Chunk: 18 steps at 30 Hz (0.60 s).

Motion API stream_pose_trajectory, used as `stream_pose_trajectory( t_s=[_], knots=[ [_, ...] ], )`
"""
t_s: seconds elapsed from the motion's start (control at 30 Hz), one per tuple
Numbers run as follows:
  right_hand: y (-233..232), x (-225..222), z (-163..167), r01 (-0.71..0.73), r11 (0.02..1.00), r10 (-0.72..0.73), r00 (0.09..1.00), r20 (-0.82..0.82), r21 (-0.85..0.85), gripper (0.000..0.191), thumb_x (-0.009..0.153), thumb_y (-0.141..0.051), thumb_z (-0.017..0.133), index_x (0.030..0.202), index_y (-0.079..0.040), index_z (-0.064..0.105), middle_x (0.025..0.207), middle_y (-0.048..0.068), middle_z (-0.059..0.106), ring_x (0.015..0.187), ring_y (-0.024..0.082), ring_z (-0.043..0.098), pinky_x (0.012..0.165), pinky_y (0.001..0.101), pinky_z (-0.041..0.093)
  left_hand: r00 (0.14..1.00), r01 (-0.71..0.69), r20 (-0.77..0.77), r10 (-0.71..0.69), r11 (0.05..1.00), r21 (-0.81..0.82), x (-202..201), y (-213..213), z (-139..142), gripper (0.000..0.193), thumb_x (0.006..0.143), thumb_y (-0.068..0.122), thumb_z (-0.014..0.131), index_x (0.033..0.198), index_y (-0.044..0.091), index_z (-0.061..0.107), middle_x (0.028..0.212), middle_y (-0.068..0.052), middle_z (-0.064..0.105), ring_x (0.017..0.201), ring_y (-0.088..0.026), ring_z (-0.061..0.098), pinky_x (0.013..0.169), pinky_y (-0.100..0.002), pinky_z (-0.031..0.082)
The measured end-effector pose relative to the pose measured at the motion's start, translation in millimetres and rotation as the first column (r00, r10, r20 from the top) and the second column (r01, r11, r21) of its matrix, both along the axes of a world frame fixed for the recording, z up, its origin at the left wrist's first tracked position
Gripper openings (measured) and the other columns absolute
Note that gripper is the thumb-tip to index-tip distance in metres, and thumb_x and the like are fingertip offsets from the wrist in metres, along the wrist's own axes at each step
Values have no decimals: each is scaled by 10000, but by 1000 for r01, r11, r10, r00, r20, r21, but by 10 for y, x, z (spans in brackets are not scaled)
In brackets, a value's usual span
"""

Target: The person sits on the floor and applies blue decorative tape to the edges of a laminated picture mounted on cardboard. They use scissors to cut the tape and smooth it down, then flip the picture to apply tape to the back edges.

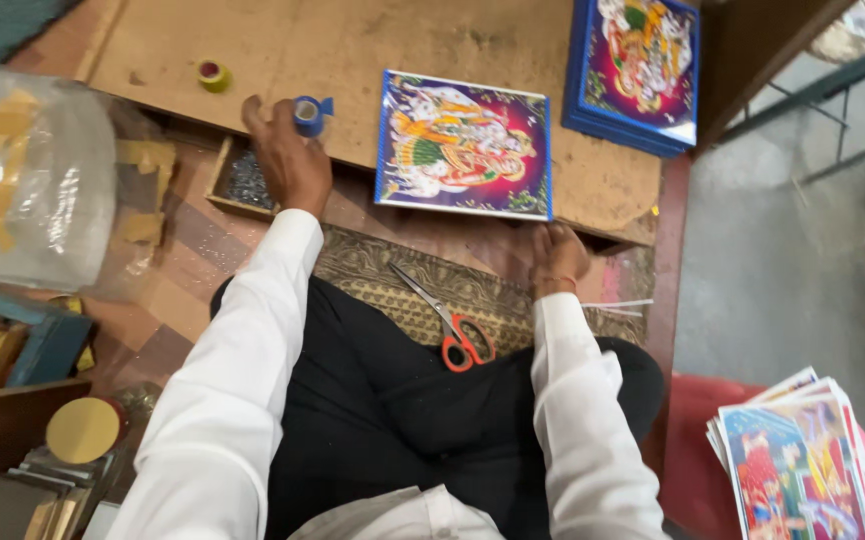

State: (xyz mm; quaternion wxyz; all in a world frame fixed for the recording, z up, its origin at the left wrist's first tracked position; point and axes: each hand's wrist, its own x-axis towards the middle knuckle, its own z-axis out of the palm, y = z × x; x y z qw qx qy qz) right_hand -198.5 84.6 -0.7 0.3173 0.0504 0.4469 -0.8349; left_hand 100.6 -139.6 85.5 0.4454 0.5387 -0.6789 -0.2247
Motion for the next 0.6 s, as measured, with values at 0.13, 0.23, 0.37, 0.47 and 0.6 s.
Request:
stream_pose_trajectory(
  t_s=[0.13, 0.23, 0.37, 0.47, 0.6],
  knots=[
    [220, 281, 50, 113, 944, -95, 993, -71, 311, 305, 941, -10, 610, 1242, 38, 631, 1066, 135, 702, 861, 229, 690, 750, 339, 592, 995, 28, 95, -30, 999, 29, -33, -143, -9, 412, 759, -111, 717, 1125, 70, 665, 1491, -230, 390, 1294, -460, 515, 1015, -455, 478],
    [295, 597, 174, 6, 958, 66, 969, -240, 287, 305, 935, -42, 686, 1232, 16, 645, 1023, 117, 709, 802, 194, 677, 686, 312, 570, 981, 14, 192, -7, 999, -34, -69, -234, -109, 336, 805, -89, 706, 1088, 91, 716, 1370, -213, 532, 1209, -442, 554, 987, -493, 476],
    [241, 987, 380, -120, 949, 249, 853, -459, 291, 305, 935, -103, 750, 1199, 39, 695, 1007, 117, 719, 818, 198, 704, 696, 316, 577, 992, 123, 31, -122, 992, -32, -83, -278, -114, 234, 790, -37, 761, 999, 44, 697, 1099, -138, 691, 1070, -362, 654, 929, -456, 529],
    [179, 1095, 549, -205, 919, 374, 725, -578, 336, 327, 928, -131, 747, 1213, 25, 709, 1085, 117, 731, 931, 196, 722, 806, 320, 621, 797, 523, -482, -364, 815, 249, -142, -51, -200, 228, 844, 3, 776, 1040, 14, 661, 979, -88, 709, 921, -255, 695, 835, -376, 574],
    [171, 1125, 686, -404, 867, 497, 653, -572, 292, 373, 937, -155, 716, 1257, 33, 676, 1186, 114, 713, 1091, 188, 690, 939, 327, 582, 409, 887, -824, -393, 383, 257, -151, 657, -414, 197, 909, -19, 707, 1090, 16, 637, 1035, -35, 706, 928, -153, 697, 822, -318, 623]
  ],
)
